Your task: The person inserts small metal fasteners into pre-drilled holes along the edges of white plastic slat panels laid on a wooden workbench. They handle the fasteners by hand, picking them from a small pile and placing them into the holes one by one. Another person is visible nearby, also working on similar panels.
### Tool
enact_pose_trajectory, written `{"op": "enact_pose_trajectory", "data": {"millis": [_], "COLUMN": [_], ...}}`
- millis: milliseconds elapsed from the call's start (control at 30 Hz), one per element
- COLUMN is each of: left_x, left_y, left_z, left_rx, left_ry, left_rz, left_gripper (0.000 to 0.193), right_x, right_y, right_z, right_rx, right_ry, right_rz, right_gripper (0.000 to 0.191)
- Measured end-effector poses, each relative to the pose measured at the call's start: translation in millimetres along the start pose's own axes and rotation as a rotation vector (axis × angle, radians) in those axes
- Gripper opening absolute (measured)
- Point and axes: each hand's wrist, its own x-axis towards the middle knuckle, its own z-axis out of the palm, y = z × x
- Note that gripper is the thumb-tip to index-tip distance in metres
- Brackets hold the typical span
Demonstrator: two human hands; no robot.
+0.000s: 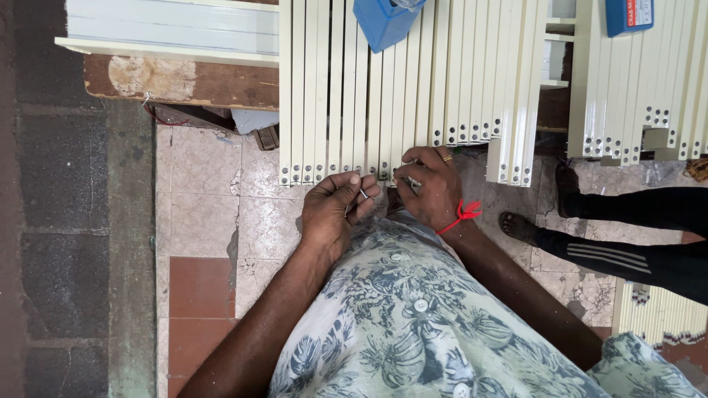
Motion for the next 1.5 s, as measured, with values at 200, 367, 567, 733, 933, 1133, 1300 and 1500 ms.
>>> {"op": "enact_pose_trajectory", "data": {"millis": [200, 367, 567, 733, 933, 1133, 1300, 1500], "left_x": [5.9, 7.5, 2.2, 3.5, 12.8, 9.9, 6.9, 18.5], "left_y": [-8.0, -13.0, -12.9, -14.8, -19.0, -17.4, -9.2, 13.5], "left_z": [-1.2, 1.1, 3.2, 2.1, -5.2, -8.9, 5.1, 7.0], "left_rx": [-0.002, 0.101, 0.172, 0.215, 0.33, 0.475, 0.535, -0.112], "left_ry": [-0.026, -0.055, -0.109, -0.16, -0.242, -0.294, -0.12, -0.017], "left_rz": [0.0, -0.059, -0.187, -0.137, -0.022, -0.057, -0.027, 0.101], "left_gripper": [0.025, 0.03, 0.028, 0.02, 0.019, 0.014, 0.018, 0.032], "right_x": [2.1, 3.0, 2.6, -1.7, -5.4, -12.5, -8.0, 15.3], "right_y": [-11.7, -20.9, -15.0, -14.7, -8.1, 14.5, 19.2, 15.6], "right_z": [-12.9, -16.5, -16.7, -13.2, -11.0, -15.9, -10.3, 4.5], "right_rx": [0.485, 0.448, 0.574, 0.514, 0.548, 0.951, 0.774, 0.174], "right_ry": [-0.07, -0.05, -0.087, -0.071, -0.108, -0.399, -0.235, -0.011], "right_rz": [0.014, -0.116, 0.131, 0.195, 0.22, 0.464, 0.518, 0.057], "right_gripper": [0.02, 0.013, 0.01, 0.008, 0.01, 0.013, 0.012, 0.011]}}
